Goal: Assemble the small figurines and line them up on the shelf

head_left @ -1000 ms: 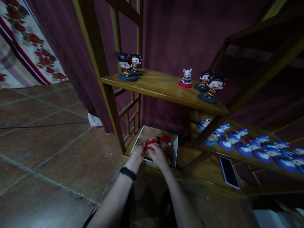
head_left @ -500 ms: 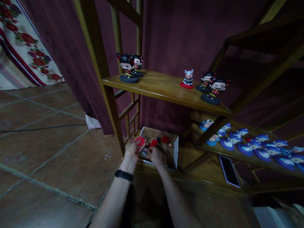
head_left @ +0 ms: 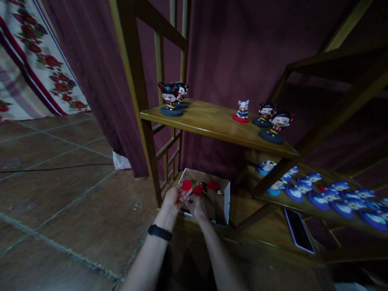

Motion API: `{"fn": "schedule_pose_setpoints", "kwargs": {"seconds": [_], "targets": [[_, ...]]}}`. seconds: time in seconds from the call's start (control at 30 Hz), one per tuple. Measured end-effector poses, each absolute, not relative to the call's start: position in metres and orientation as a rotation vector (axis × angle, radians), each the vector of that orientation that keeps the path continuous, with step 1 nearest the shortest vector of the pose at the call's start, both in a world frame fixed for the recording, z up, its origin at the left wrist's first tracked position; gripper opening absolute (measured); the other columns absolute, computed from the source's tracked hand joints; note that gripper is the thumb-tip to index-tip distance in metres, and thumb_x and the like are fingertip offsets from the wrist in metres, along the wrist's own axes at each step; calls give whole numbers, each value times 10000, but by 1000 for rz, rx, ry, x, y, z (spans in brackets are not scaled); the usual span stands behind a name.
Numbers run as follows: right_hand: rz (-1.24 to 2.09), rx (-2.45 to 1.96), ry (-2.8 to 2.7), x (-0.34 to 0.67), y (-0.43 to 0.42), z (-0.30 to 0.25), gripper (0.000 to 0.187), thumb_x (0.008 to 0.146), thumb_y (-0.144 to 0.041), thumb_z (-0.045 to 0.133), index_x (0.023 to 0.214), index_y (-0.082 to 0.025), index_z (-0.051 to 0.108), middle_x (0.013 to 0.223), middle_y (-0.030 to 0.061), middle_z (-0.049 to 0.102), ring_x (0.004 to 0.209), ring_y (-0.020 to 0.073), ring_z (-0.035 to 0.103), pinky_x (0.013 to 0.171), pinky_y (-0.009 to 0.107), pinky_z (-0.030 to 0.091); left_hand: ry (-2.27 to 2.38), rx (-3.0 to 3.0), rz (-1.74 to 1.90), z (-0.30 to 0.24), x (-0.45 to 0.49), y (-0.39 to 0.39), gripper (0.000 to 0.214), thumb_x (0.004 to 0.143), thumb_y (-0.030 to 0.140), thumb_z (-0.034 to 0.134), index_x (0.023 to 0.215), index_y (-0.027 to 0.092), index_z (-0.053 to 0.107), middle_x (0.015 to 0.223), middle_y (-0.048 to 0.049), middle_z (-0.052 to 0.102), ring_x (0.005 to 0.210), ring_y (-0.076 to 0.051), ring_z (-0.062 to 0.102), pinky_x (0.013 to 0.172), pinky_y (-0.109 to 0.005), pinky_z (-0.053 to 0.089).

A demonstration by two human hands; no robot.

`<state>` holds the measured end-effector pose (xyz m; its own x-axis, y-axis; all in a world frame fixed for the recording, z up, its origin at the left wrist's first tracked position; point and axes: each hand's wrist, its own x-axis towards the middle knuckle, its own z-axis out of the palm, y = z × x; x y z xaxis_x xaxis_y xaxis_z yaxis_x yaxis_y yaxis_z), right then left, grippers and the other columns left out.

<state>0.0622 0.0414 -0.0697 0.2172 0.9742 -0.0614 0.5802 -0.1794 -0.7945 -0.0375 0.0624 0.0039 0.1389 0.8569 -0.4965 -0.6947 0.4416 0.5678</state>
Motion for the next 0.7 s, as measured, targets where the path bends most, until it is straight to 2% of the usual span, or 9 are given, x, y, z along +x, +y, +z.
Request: {"fn": "schedule_pose_setpoints", "kwargs": {"seconds": [0.2, 0.3, 0.53, 0.7], "targets": [[1080, -1243, -736, 117, 7, -30, 251, 647, -328, 633, 868, -223, 576, 841, -1, 630, 748, 145, 593, 698, 305, 508, 853, 317, 1102, 0, -20, 55, 24, 764, 127, 565, 780, 113, 575, 744, -81, 665, 656, -148, 641, 645, -322, 564], [1130, -1101, -605, 128, -14, -15, 286, 609, -311, 680, 854, -199, 584, 853, 8, 624, 750, 140, 594, 746, 325, 509, 820, 364, 1041, -4, -5, 46, 70, 716, 142, 632, 752, 112, 580, 744, -86, 671, 654, -154, 641, 657, -320, 558], [914, -1301, -795, 127, -14, -15, 298, 632, -354, 632, 879, -198, 572, 831, 12, 622, 735, 148, 581, 668, 291, 501, 762, 456, 942, 1, 18, 27, 163, 630, 199, 717, 611, 125, 573, 643, -52, 658, 588, -139, 615, 643, -311, 538], [749, -1390, -940, 133, -11, -17, 279, 682, -372, 570, 886, -183, 567, 813, 20, 624, 749, 148, 571, 680, 264, 475, 737, 480, 932, 4, 24, 25, 145, 639, 207, 709, 644, 125, 590, 636, -34, 644, 588, -123, 602, 654, -301, 526]]}}
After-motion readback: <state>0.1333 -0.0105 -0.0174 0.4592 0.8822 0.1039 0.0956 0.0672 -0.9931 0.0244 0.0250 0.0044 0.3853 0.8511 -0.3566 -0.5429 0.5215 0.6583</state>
